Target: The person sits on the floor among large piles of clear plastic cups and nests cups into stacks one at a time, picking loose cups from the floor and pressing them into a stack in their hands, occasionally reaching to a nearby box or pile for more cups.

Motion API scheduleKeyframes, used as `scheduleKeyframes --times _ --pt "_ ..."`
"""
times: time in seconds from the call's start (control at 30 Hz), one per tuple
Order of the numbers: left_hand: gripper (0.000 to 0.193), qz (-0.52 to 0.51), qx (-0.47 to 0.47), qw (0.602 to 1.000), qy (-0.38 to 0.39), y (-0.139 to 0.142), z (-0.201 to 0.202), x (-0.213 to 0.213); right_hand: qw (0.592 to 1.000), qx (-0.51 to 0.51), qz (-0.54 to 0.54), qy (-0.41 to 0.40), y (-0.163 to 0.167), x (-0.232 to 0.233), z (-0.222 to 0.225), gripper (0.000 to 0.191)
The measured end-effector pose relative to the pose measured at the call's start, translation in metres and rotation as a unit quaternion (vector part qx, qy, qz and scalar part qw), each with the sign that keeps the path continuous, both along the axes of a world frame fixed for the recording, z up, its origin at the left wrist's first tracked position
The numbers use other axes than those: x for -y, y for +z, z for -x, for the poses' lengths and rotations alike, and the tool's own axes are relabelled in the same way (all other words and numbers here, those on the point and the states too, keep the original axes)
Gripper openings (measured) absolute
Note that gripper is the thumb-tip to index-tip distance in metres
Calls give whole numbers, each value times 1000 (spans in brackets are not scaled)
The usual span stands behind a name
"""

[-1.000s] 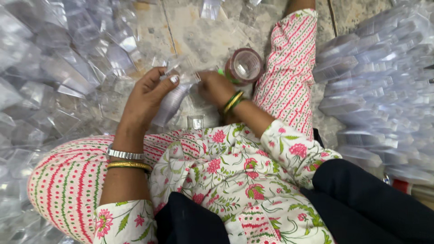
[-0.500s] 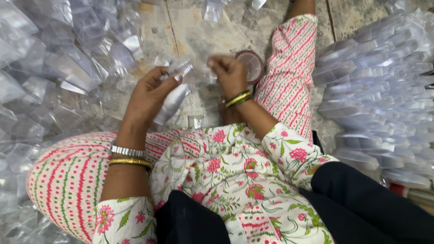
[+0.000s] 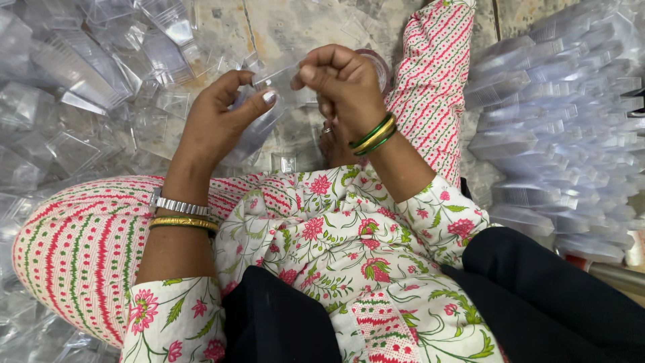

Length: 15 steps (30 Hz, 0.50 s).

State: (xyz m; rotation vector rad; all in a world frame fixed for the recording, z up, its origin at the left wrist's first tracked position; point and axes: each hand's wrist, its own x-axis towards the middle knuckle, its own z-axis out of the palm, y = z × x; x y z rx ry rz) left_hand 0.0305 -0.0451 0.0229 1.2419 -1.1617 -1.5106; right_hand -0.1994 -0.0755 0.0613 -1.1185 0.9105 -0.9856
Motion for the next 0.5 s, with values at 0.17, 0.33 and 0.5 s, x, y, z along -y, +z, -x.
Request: scheduleKeyframes --times 0.17,0.33,0.5 --pt "42 79 9 996 -50 0 1 -1 996 -54 -12 77 6 6 7 21" --pt "77 188 -8 981 -43 8 3 -1 980 -160 70 95 18 8 11 20" --pt "60 175 -48 981 -61 14 7 -2 992 -100 33 71 0 18 17 18"
